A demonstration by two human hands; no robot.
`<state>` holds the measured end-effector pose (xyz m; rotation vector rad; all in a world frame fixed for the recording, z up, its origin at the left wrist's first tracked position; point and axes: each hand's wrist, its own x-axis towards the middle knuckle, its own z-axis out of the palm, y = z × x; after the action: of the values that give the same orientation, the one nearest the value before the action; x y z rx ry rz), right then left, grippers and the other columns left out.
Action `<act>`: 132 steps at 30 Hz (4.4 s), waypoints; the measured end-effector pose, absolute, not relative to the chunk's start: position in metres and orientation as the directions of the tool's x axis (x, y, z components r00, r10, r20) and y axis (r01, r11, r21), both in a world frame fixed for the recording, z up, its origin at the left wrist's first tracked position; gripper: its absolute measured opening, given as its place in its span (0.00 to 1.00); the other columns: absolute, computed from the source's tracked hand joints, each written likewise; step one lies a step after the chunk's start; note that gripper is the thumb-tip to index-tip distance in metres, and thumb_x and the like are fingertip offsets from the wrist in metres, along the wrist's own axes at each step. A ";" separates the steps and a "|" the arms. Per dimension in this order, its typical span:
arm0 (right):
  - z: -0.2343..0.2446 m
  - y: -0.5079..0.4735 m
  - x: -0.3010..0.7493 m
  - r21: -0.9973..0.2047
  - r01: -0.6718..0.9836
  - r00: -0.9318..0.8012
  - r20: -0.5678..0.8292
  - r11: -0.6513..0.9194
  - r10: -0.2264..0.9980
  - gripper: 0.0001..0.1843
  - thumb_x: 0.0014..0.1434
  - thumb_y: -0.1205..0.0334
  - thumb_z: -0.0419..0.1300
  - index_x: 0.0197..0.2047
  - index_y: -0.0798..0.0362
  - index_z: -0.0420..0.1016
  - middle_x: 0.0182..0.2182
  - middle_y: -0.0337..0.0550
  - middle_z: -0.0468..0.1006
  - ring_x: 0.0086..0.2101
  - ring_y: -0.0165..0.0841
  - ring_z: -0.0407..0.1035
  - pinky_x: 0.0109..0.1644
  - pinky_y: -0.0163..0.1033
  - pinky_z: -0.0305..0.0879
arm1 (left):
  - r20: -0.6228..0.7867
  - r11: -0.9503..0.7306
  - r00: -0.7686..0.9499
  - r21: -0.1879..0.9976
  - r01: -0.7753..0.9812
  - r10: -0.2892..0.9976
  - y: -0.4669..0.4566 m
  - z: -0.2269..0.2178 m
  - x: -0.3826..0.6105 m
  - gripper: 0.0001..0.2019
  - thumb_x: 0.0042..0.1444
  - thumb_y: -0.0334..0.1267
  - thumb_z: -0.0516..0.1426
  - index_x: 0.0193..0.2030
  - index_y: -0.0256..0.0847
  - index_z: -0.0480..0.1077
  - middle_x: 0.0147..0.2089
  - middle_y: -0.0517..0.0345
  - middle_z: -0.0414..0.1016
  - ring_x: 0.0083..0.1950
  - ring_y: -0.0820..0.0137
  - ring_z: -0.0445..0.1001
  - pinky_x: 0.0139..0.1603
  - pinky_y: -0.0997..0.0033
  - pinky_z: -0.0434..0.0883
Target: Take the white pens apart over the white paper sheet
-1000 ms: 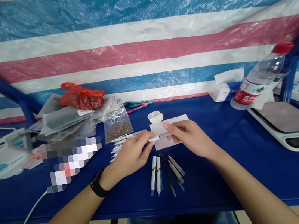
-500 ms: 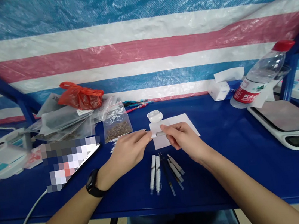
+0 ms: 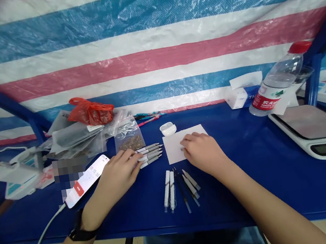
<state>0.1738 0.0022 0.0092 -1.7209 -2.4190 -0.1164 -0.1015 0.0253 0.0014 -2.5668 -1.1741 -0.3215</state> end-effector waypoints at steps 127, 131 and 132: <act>0.004 0.021 0.182 -0.146 0.886 -0.425 0.124 0.440 0.897 0.09 0.63 0.69 0.58 0.39 0.53 0.80 0.36 0.46 0.81 0.36 0.36 0.76 0.38 0.37 0.65 | -0.076 0.194 0.685 0.976 -0.097 0.724 0.029 -0.001 -0.022 0.33 0.60 0.69 0.53 0.20 0.42 0.53 0.17 0.70 0.43 0.18 0.81 0.42 0.22 0.73 0.43; 0.006 0.021 0.178 -0.049 0.898 -0.430 0.120 0.438 0.895 0.09 0.62 0.72 0.57 0.36 0.55 0.78 0.34 0.49 0.81 0.36 0.38 0.76 0.38 0.37 0.64 | -0.078 0.208 0.768 0.975 -0.073 0.636 0.026 0.002 -0.024 0.32 0.65 0.64 0.52 0.20 0.42 0.53 0.17 0.70 0.43 0.18 0.80 0.42 0.22 0.72 0.42; 0.007 0.022 0.177 -0.042 0.901 -0.424 0.114 0.431 0.898 0.08 0.61 0.73 0.58 0.34 0.55 0.77 0.34 0.49 0.81 0.36 0.38 0.76 0.38 0.37 0.64 | -0.081 0.205 0.781 0.977 -0.061 0.619 0.025 0.003 -0.024 0.31 0.66 0.63 0.51 0.20 0.42 0.53 0.18 0.69 0.43 0.18 0.80 0.42 0.23 0.72 0.42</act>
<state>0.1766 0.0218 0.0070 -1.6139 -2.5547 -0.0385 -0.0241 0.0253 0.0025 -4.1863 -1.6947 -1.6394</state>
